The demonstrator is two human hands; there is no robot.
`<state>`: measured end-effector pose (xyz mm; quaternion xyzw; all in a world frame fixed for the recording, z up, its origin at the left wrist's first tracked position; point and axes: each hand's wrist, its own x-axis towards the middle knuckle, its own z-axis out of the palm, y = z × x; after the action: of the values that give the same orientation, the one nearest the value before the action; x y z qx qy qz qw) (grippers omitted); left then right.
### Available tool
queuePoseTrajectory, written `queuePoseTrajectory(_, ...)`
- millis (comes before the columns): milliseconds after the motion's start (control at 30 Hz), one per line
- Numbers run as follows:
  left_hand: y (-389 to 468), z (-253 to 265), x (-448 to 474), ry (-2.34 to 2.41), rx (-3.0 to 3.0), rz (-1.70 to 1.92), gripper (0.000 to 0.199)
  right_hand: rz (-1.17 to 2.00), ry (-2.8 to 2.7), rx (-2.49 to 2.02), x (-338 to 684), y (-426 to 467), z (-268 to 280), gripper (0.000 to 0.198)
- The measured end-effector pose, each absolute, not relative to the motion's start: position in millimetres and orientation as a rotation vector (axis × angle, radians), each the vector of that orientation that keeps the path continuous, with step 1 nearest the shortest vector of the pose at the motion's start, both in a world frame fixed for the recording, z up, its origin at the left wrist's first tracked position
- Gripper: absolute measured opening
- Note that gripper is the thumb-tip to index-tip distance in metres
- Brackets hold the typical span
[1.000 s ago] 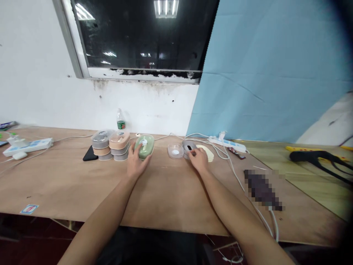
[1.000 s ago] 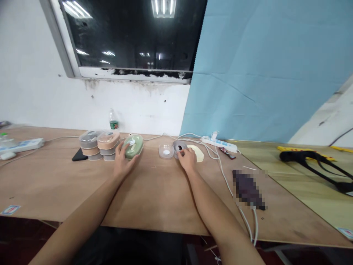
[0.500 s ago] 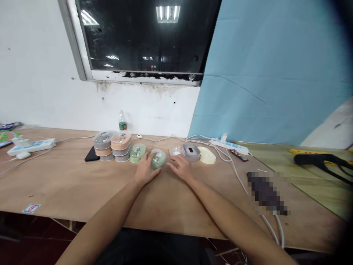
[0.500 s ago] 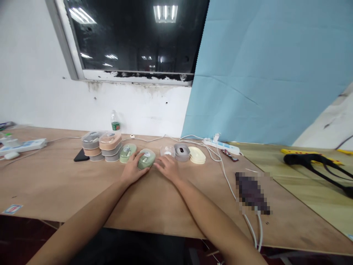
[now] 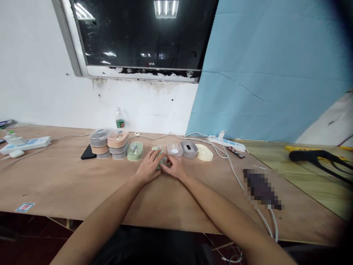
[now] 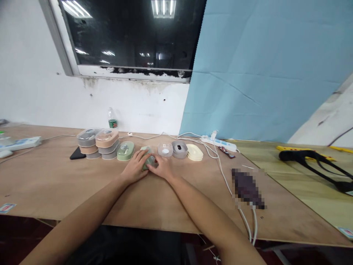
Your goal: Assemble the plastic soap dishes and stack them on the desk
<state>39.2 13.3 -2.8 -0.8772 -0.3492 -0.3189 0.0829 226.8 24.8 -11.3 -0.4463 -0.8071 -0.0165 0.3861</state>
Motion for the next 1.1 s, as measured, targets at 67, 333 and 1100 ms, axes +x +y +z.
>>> queuePoseTrajectory(67, 15, -5, 38, -1.052, -2.620, -0.973, 0.073, -0.068, -2.064, -1.133, 227, 24, -12, 0.047)
queuePoseTrajectory(333, 16, -9, 34, -1.103, -2.583, -1.049, 0.079, -0.036, -2.088, -1.160, 232, 25, -4, 0.049)
queuePoseTrajectory(1100, 19, -9, 21, -1.347, -2.459, -1.153, 0.063, 0.010, -2.253, -1.176, 257, 41, -4, 0.033)
